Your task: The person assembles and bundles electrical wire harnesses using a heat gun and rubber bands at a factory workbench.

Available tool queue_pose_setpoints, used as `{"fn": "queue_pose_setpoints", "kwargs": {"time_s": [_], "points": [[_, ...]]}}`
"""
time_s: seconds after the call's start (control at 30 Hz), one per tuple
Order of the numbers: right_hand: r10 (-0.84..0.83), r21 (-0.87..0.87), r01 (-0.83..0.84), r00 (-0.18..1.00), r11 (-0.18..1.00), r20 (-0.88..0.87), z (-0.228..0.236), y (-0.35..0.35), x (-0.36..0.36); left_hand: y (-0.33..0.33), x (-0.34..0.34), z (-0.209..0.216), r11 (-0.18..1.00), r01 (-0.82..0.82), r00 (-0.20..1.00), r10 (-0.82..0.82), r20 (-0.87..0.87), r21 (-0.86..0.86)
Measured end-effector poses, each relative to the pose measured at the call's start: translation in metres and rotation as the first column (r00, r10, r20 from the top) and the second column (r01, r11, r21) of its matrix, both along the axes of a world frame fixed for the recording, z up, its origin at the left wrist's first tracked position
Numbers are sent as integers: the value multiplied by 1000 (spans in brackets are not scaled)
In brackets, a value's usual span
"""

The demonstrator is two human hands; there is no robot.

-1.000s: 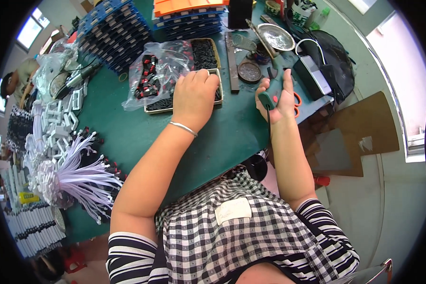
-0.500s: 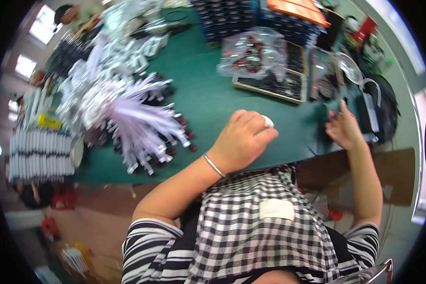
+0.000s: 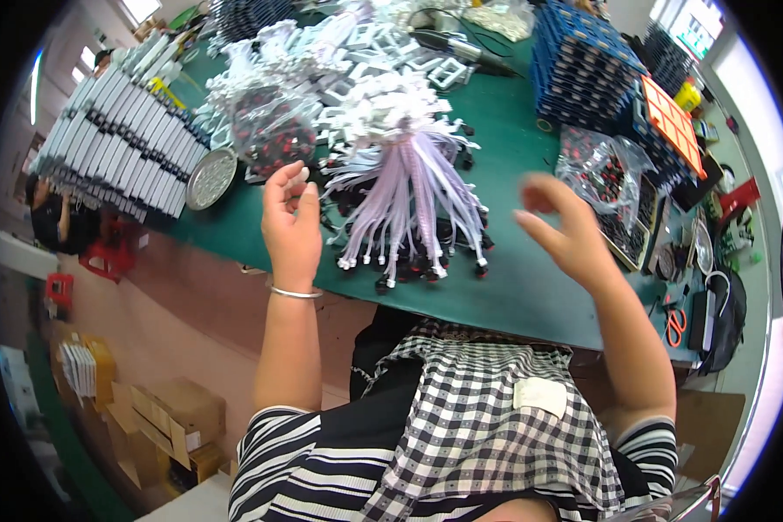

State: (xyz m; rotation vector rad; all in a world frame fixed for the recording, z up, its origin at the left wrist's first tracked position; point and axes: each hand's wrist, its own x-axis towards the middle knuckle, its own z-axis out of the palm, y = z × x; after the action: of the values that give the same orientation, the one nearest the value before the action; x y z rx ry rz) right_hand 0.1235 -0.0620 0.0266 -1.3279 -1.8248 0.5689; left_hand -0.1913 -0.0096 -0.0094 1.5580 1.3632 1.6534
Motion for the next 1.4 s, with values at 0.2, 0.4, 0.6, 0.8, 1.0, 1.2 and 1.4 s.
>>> {"fn": "queue_pose_setpoints", "kwargs": {"time_s": [0.2, 0.4, 0.6, 0.8, 1.0, 1.2, 1.4], "points": [[-245, 42, 248, 898, 968, 366, 12, 82, -112, -21, -26, -20, 991, -94, 908, 127, -399, 100], [-130, -73, 126, 990, 989, -51, 6, 90, -109, -31, -54, -34, 981, -154, 946, 113, -304, -114], [-142, -239, 10, 828, 971, -542, 15, 81, -81, -18, -43, -30, 996, -10, 935, -22, -353, -87], [-109, -243, -91, 706, 966, -699, 23, 78, -44, -1, 7, -29, 832, 480, 808, -295, 510, -280], [13, -206, -207, 735, 956, -678, 33, 87, -11, 28, 64, -10, 548, 833, 309, -353, 883, -73], [55, -161, -93, 973, 983, -225, 58, 87, 9, 50, 57, 32, 740, 667, 650, -524, 551, -83], [129, -122, -154, 973, 980, -194, 60, 92, 16, 61, 55, 58, 722, 672, 722, -587, 367, -167]]}}
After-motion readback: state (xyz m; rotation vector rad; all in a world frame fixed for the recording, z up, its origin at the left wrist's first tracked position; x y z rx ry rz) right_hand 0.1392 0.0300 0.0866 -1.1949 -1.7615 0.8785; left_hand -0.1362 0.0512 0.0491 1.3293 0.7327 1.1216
